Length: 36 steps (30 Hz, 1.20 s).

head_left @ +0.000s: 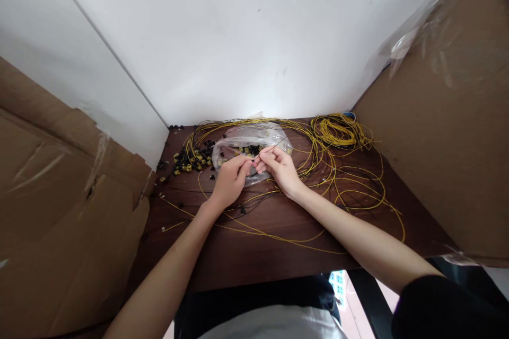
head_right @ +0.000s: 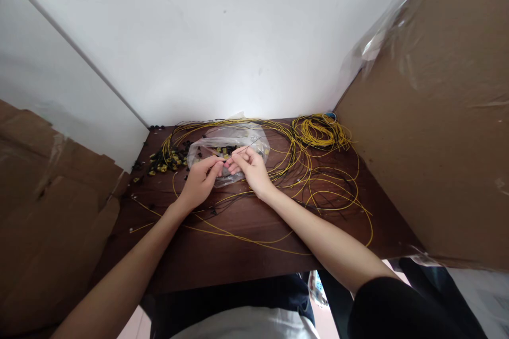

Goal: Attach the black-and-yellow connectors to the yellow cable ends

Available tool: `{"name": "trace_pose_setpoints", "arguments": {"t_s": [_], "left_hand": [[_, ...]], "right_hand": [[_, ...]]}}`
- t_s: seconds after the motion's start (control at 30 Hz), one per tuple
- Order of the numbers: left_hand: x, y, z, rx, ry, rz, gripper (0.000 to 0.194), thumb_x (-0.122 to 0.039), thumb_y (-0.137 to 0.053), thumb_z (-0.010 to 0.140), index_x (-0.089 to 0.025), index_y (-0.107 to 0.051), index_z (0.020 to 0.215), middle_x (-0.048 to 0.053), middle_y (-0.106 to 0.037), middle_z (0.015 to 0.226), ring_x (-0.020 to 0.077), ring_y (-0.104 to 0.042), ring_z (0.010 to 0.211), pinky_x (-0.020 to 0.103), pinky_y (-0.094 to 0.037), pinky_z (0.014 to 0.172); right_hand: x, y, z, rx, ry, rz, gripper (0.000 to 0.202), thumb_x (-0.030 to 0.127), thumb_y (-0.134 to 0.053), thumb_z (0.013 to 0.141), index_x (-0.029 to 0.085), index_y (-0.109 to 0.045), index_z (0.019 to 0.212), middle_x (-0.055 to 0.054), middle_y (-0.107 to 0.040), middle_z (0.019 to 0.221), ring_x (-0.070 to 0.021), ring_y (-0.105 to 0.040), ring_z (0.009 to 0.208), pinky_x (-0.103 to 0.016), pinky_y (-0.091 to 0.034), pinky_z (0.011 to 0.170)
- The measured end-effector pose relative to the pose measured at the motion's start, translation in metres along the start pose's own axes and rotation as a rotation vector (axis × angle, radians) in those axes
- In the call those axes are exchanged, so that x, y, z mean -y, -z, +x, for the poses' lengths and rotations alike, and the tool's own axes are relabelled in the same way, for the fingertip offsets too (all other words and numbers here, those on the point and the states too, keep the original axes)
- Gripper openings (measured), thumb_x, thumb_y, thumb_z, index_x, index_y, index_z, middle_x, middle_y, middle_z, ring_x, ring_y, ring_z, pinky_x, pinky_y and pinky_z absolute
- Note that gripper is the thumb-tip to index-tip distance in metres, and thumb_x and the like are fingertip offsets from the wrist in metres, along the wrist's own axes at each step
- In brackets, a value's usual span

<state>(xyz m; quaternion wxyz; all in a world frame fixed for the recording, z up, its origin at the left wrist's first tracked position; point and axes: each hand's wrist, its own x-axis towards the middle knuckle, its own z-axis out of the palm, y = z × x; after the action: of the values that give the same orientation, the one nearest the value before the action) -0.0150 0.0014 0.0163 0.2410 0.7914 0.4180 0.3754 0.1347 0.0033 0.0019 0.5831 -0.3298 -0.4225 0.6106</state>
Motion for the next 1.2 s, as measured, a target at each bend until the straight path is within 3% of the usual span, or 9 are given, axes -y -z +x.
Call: {"name": "trace_pose_setpoints", "arguments": {"t_s": [0.37, 0.83, 1.2], "left_hand": [[-0.0008, 0.0001, 0.0, -0.012, -0.003, -0.003, 0.026, -0.023, -0.038, 0.09, -0.014, -0.059, 0.079, 0.003, -0.061, 0.072, 0.0138, -0.053, 0.066, 0.024, -0.039, 0.062], [-0.0012, 0.0004, -0.0006, -0.009, 0.005, 0.025, 0.028, -0.027, -0.037, 0.092, -0.015, -0.059, 0.08, 0.001, -0.059, 0.067, 0.0121, -0.051, 0.059, 0.023, -0.036, 0.058], [0.0006, -0.0006, -0.0012, -0.017, 0.011, 0.017, 0.028, -0.026, -0.038, 0.092, -0.014, -0.059, 0.078, 0.0, -0.056, 0.064, 0.0117, -0.049, 0.057, 0.023, -0.034, 0.057]], "right_hand": [[0.0089, -0.0043, -0.0033, -0.011, 0.018, -0.151, 0.027, 0.038, -0.075, 0.064, 0.017, -0.063, 0.076, 0.001, -0.064, 0.062, -0.0103, -0.059, 0.058, -0.025, -0.051, 0.059], [0.0024, -0.0003, 0.0008, -0.001, -0.035, 0.03, 0.032, 0.041, -0.072, 0.067, 0.018, -0.053, 0.077, 0.001, -0.066, 0.065, -0.0095, -0.059, 0.055, -0.023, -0.049, 0.055], [0.0064, -0.0021, -0.0023, 0.017, -0.012, -0.027, 0.026, 0.036, -0.072, 0.068, 0.017, -0.059, 0.082, 0.001, -0.066, 0.065, -0.0105, -0.062, 0.06, -0.023, -0.049, 0.058]]}}
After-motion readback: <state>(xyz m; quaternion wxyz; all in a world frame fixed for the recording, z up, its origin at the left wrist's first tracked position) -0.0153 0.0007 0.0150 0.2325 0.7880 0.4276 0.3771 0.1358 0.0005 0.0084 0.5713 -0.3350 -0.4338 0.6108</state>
